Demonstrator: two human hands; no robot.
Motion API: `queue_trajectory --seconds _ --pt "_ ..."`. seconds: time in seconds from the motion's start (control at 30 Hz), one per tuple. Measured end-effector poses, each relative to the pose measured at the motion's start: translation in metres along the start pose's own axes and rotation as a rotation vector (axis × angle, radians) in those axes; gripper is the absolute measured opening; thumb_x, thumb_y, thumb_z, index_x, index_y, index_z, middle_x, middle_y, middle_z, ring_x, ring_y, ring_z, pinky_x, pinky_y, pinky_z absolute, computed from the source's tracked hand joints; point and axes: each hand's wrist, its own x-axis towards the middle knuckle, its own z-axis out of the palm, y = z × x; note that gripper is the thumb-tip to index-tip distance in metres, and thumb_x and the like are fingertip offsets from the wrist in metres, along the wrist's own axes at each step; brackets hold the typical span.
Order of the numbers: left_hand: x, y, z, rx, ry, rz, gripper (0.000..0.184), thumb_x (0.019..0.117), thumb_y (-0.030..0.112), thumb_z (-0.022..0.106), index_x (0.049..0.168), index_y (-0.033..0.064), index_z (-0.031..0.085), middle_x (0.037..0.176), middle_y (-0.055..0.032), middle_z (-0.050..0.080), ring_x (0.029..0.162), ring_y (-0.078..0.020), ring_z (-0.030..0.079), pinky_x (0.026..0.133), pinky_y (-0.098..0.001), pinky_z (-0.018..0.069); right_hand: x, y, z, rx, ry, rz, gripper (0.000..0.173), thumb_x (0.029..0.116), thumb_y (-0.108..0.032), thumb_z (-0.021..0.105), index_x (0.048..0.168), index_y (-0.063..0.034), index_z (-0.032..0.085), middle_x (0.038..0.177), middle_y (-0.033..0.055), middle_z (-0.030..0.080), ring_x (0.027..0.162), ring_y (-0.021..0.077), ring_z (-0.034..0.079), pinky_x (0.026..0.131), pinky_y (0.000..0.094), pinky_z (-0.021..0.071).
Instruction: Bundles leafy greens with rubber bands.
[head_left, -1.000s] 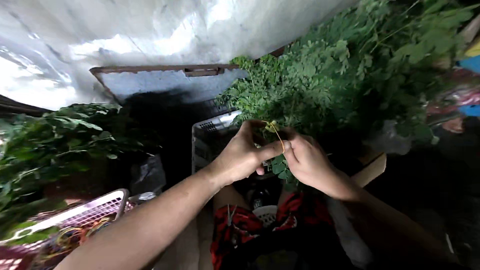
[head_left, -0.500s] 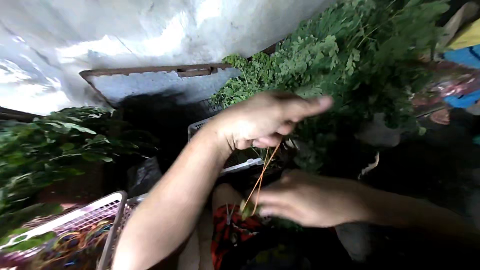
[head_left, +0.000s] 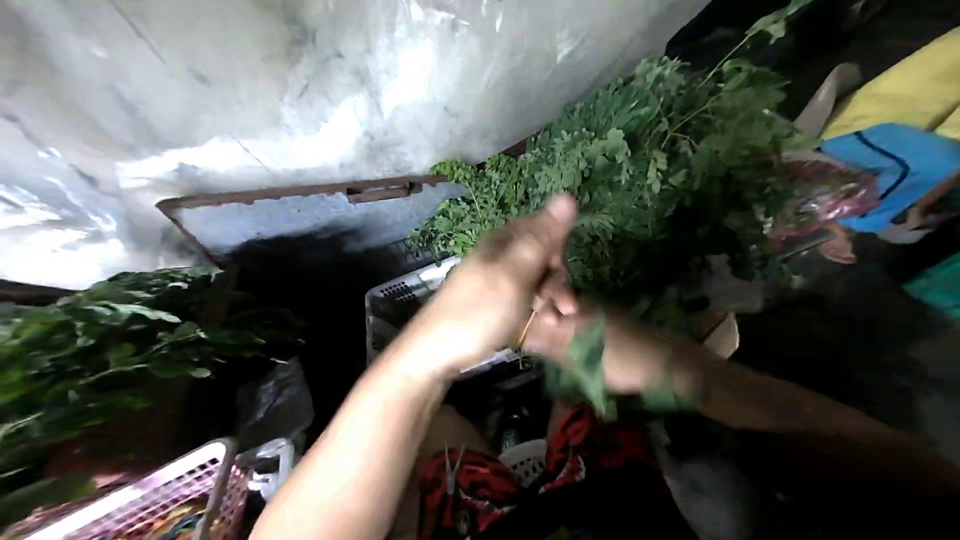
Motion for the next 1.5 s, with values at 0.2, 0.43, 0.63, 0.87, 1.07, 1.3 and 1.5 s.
queue_trajectory --seconds 0.2,0.43,0.63,0.87,1.07,1.3,1.5 --pt "-0.007 -0.016 -0.012 0.013 0.083 -0.098 0.06 0.1098 0.056 0.026 0.086 0.01 0.055 0.066 -0.0022 0.053 0.057 -0.0138 0.056 0.056 -0.03 0.0543 0.002 -0.004 -0.043 -0.02 0.409 0.007 0.025 0.1077 -0.028 0.052 0.122 -0.0135 0.067 0.076 0.0007 0.061 0.056 0.0097 0.055 0.047 0.0308 0.0496" --pt "-0.004 -0.004 -0.019 -0.174 0.1 -0.061 0.06 0.107 0.063 0.028 0.078 0.0149 0.047 0.06 0.0014 0.043 0.048 -0.0093 0.045 0.044 -0.0229 0.0426 -0.004 -0.033 -0.045 0.038 0.339 -0.099 0.029 0.1093 -0.029 0.047 0.12 -0.0138 0.07 0.086 -0.0044 0.069 0.065 0.0006 0.061 0.056 0.0208 0.0537" --pt "-0.004 0.022 -0.024 -0.082 -0.037 -0.066 0.066 0.1053 0.067 0.016 0.081 0.016 0.05 0.062 0.0021 0.048 0.048 -0.0082 0.047 0.042 -0.0218 0.0414 0.012 -0.028 -0.014 -0.208 0.2 -0.18 0.033 0.1101 -0.035 0.046 0.117 -0.0128 0.07 0.086 0.0009 0.07 0.079 0.0082 0.067 0.071 0.0307 0.0577" --pt "-0.02 0.001 -0.024 -0.628 -0.006 -0.024 0.065 0.1022 0.072 0.023 0.077 0.0188 0.05 0.061 0.0045 0.043 0.048 -0.0048 0.044 0.042 -0.0168 0.0372 0.001 -0.021 -0.028 0.509 0.095 -0.314 0.036 0.1117 -0.035 0.041 0.117 -0.0093 0.066 0.083 -0.0051 0.065 0.075 0.003 0.065 0.073 0.023 0.06" --pt "-0.035 -0.006 -0.008 -0.367 0.133 0.437 0.055 0.1109 0.052 0.019 0.081 0.0152 0.046 0.064 0.001 0.044 0.051 -0.0103 0.048 0.047 -0.0224 0.0458 0.01 -0.013 -0.012 0.968 -0.031 -0.322 0.037 0.1097 -0.04 0.046 0.117 -0.0095 0.064 0.071 -0.0066 0.061 0.067 0.0038 0.066 0.07 0.0226 0.0607" --pt "-0.047 -0.019 0.006 0.135 0.193 0.82 0.033 0.1095 0.027 0.045 0.085 0.0059 0.054 0.075 -0.002 0.058 0.067 -0.0118 0.063 0.063 -0.0313 0.0597 0.009 -0.023 -0.006 0.896 0.14 -0.283 0.028 0.1093 -0.039 0.046 0.111 -0.0201 0.067 0.08 -0.0077 0.067 0.07 0.0005 0.066 0.068 0.0166 0.0575" --pt "-0.049 -0.017 0.003 0.098 0.215 0.802 0.036 0.1112 0.029 0.042 0.084 0.0086 0.054 0.07 -0.0001 0.059 0.062 -0.011 0.063 0.06 -0.0303 0.0595 0.005 -0.022 0.0 0.711 0.215 -0.282 0.03 0.1107 -0.041 0.042 0.11 -0.0189 0.063 0.077 -0.0089 0.06 0.07 0.0013 0.062 0.07 0.0216 0.0586"
